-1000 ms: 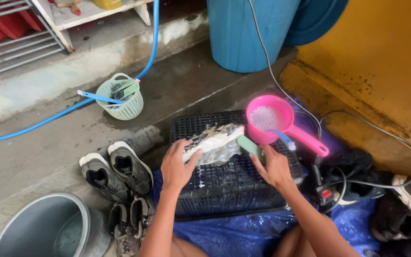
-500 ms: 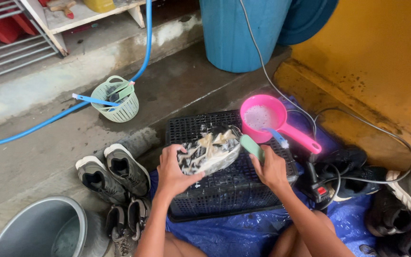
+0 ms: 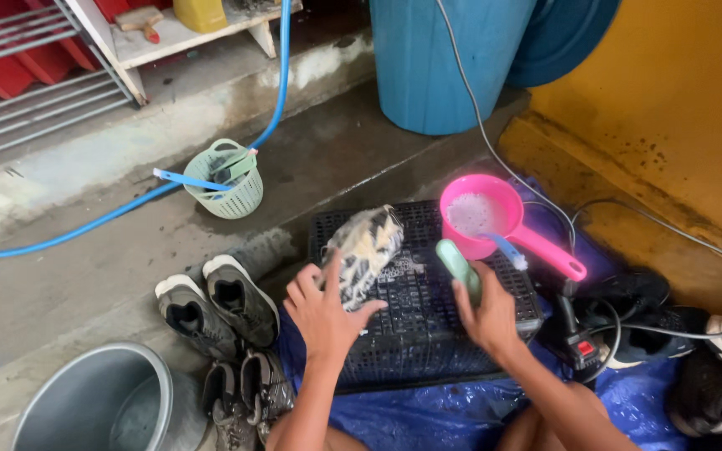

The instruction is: The person scrubs a single sneaker with a brush and soapy water, focusing on the sole and sides. They repeatedly dip the brush into a pink container of soapy water and continue scrubbing the shoe on a black crate.

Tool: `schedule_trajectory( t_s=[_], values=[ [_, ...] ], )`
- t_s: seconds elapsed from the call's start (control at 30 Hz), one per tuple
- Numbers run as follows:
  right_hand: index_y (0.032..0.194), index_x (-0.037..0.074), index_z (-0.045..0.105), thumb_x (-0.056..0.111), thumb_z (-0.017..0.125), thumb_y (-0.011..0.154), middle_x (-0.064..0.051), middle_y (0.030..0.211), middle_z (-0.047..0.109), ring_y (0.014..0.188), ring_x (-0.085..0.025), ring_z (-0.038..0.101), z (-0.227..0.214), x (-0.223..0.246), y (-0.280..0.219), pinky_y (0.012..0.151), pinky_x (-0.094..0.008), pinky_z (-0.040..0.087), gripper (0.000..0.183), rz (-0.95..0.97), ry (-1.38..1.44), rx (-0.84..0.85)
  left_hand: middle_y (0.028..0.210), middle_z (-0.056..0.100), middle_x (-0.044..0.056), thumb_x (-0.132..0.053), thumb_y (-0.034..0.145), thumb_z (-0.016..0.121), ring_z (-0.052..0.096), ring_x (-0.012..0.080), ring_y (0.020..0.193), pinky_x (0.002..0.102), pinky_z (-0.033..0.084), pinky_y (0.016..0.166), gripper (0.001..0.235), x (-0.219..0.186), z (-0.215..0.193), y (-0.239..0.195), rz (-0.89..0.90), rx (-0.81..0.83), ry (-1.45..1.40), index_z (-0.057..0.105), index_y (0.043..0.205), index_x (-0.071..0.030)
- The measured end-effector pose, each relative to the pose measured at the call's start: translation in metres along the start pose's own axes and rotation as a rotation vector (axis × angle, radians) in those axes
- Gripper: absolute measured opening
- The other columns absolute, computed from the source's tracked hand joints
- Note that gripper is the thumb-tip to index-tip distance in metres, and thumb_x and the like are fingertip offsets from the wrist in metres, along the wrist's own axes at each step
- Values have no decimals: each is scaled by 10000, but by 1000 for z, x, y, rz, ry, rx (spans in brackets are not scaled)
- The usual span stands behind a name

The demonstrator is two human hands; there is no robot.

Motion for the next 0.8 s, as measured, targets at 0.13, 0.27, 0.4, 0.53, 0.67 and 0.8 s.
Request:
schedule_trajectory(
  t_s=[0.13,0.27,0.4,0.53,0.67,0.8],
  values=[
    [1494,69,612,282,690,1045,-297,1080,773,988,-550,769,-47,101,17,734,-646,620,503,69,131,43,1111,485,-10,-540,694,975,641,304,966,432,585,763,800,-2,18,0,10,171,-76,713,1420,-327],
    [1510,37,596,183,679,1001,-299,1218,651,979,-613,730,-61,112,60,756,-705,622,536,23,-98,90,1104,622,31,-506,728,945,714,265,897,404,641,693,714,-20,22,6,-187,239,-94,751,1365,-247],
    [1124,118,809,422,675,959,-154,964,749,915,-447,823,-7,-8,125,734,-578,643,371,78,-589,361,1067,710,35,-723,585,958,790,340,893,472,648,723,885,-23,30,8,-245,293,-217,787,1227,-139],
    [1205,137,853,444,658,901,-148,1124,847,1174,-362,809,42,-57,154,948,-550,641,474,217,-672,679,1093,702,68,-806,710,869,722,284,1021,433,605,893,765,-11,-3,39,-213,373,-279,864,1074,-132],
    [1324,128,791,517,545,988,-164,1251,818,1258,-363,767,51,-28,171,1054,-531,598,569,171,-668,775,1494,608,121,-550,678,968,559,450,1409,587,414,1204,580,6,13,24,-165,128,-701,772,1067,-168],
    [1435,224,758,563,568,983,-108,1402,792,1388,-329,704,67,-40,179,1142,-522,561,596,307,-576,878,1611,531,204,-393,742,963,492,507,1533,658,412,1234,647,-10,14,16,-336,237,-793,674,1252,-121]
  ],
)
Point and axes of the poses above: each hand's wrist, its own y-axis towards the middle knuckle, its own z-axis out of the palm, x = y × z, the point moved 5 cm from there along y, towards the middle knuckle
